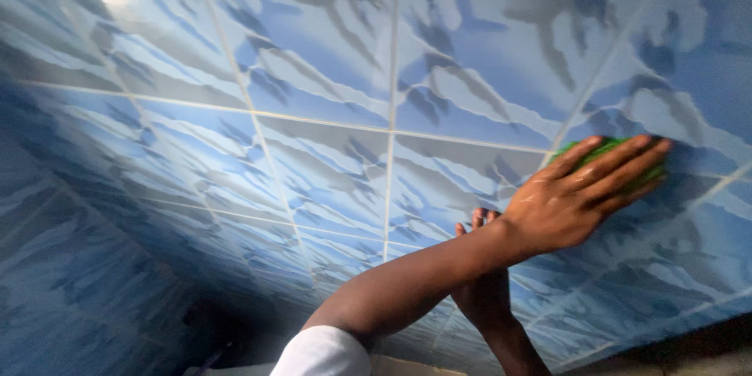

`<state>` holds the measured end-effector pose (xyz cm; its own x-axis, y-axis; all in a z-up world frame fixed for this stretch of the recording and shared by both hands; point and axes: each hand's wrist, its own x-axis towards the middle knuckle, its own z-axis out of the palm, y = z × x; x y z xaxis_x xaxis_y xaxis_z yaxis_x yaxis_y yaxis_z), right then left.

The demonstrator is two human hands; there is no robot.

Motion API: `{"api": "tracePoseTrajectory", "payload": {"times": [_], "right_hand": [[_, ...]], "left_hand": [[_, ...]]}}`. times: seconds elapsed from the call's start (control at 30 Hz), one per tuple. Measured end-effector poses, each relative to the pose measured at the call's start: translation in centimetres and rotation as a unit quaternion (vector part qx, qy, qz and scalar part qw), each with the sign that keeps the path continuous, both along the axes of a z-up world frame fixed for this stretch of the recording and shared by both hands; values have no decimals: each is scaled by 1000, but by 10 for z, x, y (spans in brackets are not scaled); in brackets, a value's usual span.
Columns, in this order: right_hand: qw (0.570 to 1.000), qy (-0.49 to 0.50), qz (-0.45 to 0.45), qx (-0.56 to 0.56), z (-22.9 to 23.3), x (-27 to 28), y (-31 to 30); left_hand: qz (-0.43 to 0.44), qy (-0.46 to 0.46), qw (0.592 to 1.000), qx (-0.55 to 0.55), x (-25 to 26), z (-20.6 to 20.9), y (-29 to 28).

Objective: The person scrubs blue patterned wall tiles in a bathroom using a green sponge. They repeatedly dip the sponge into a purple cup of water and wipe the tiles in circular and vertical motions.

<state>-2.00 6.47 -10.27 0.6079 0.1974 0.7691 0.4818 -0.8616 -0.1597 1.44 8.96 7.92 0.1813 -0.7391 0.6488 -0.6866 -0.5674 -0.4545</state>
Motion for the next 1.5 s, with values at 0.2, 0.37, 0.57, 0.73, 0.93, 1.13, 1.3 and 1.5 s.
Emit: {"api": "tracePoseTrajectory", "payload": {"times": [0.2,0.37,0.57,0.73,0.93,1.13,1.3,1.5], "right_hand": [[995,-92,-31,36,25,-7,38],[993,-108,22,44,44,6,75],[995,-87,-5,-42,38,63,104],[988,-14,-102,-112,10,86,106],[983,-1,-118,-143,1,88,101],[984,-34,-113,-133,4,90,107],[986,-33,-104,-127,11,89,111],[995,-18,-31,-97,39,60,110]], "left_hand": [[6,18,990,-137,35,-24,134],[13,-11,970,-244,68,-33,242],[71,-48,940,-331,99,-32,361],[101,-78,915,-383,129,-37,456],[130,-83,873,-463,159,-42,528],[165,-40,786,-595,164,-61,530],[130,-22,740,-659,150,-88,458],[124,-4,797,-591,117,-114,353]]}}
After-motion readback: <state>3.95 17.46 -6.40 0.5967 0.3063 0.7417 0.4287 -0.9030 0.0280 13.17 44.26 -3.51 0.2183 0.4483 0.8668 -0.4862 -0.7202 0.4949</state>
